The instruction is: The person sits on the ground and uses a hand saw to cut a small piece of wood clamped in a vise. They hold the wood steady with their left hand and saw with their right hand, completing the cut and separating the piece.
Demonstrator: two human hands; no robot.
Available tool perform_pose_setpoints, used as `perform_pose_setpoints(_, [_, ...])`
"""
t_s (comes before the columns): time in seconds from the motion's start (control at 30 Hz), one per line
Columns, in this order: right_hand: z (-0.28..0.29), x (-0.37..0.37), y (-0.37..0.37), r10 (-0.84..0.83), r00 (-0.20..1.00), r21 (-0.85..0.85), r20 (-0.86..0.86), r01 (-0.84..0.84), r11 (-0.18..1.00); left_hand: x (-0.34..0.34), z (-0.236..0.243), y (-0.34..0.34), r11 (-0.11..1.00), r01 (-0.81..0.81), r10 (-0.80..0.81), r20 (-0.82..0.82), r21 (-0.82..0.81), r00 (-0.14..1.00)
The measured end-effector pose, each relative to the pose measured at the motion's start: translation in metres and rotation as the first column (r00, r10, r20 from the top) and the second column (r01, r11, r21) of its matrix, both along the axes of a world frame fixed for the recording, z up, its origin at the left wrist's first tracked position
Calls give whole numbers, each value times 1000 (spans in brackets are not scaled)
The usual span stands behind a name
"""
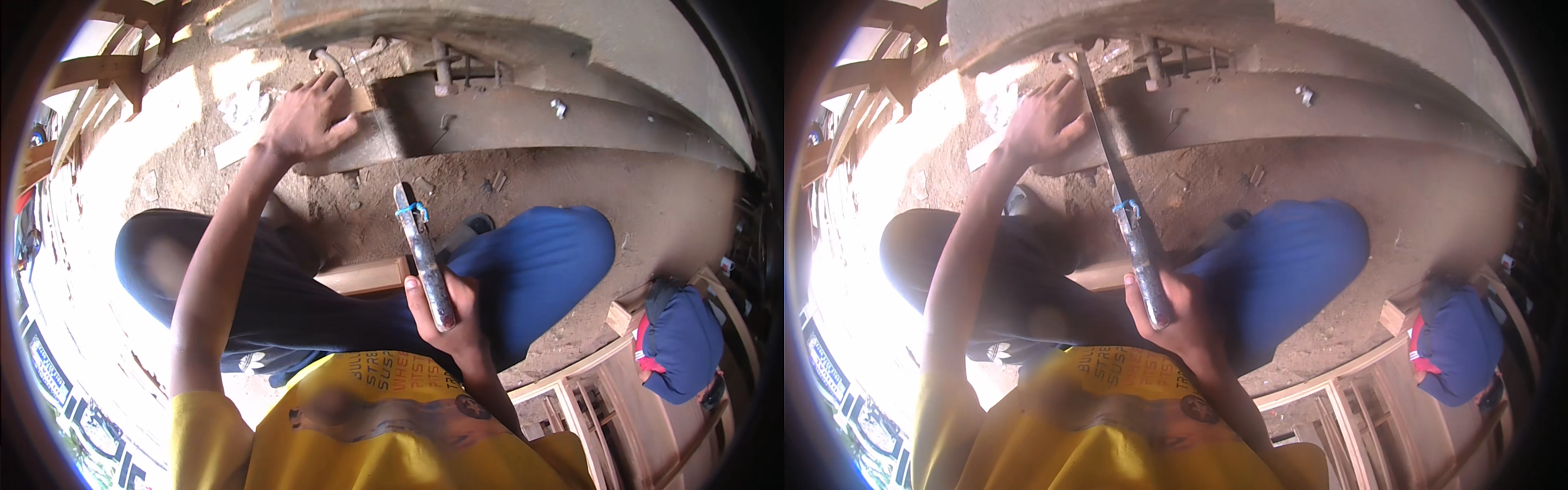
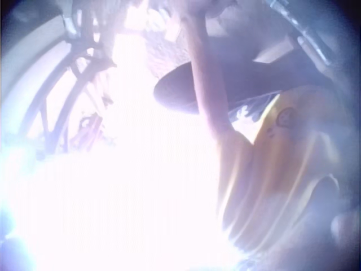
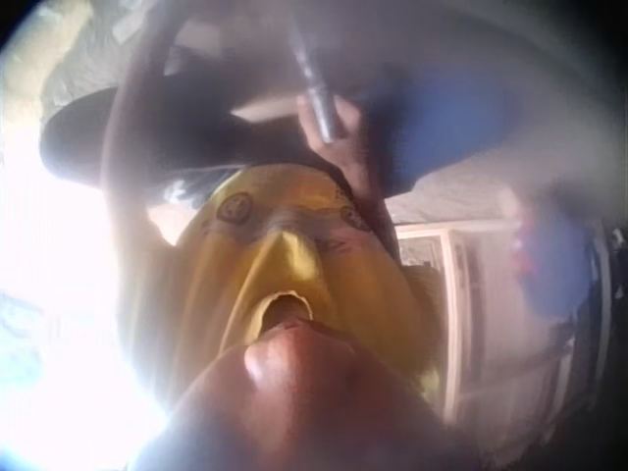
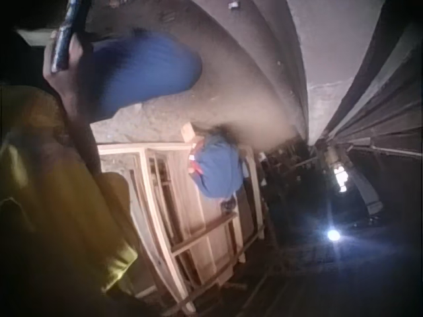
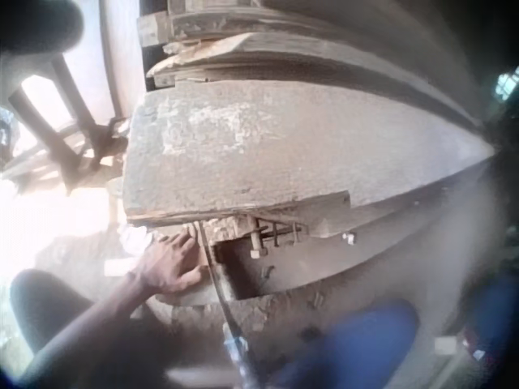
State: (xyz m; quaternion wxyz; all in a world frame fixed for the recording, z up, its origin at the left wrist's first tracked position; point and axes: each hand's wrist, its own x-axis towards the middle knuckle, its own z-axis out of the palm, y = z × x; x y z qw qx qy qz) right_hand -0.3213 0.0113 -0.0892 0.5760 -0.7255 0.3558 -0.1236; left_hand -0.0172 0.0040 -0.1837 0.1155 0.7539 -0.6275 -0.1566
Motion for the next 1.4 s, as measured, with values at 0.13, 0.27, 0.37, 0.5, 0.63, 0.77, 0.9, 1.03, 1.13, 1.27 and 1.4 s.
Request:
perform_pose_setpoints(0.13, [-1,6,-1,-114,989,31,92,112,993,-5,-2,-3,999,-18,20,73,-36,997])
perform_pose_setpoints(0.27, [5,14,4,-119,993,1,2,119,993,-5,-6,-1,998,-8,13,76,-65,997])
perform_pose_setpoints(0.37, [1,11,18,-166,985,-56,50,169,984,-1,-10,0,997,-27,33,84,-66,996])
perform_pose_setpoints(0.5, [-13,-1,23,-151,987,-117,51,156,981,-9,-2,-3,999,-52,52,51,-12,997])
perform_pose_setpoints(0.63, [-11,3,17,-155,987,-121,34,158,980,-8,0,-4,997,-56,51,75,54,996])
perform_pose_setpoints(0.77, [0,-14,31,-107,994,-137,-18,104,985,-6,8,-2,993,-13,8,43,119,999])
perform_pose_setpoints(0.9, [-1,-4,31,-162,987,-92,14,163,982,-3,8,-2,996,17,-18,15,88,1000])
perform_pose_setpoints(1.03, [-2,5,19,-145,989,-82,17,146,986,-4,13,-7,994,9,-10,3,112,1000])
perform_pose_setpoints(1.13, [1,-14,37,-166,986,-90,14,167,982,-4,15,-4,995,16,-19,26,103,999])
perform_pose_setpoints(1.27, [6,0,26,-170,985,-15,13,170,985,-2,8,-3,995,29,-28,-10,93,1000])
perform_pose_setpoints(1.4, [-1,-5,25,-165,986,-31,8,165,986,-3,11,-9,995,44,-45,5,95,999])
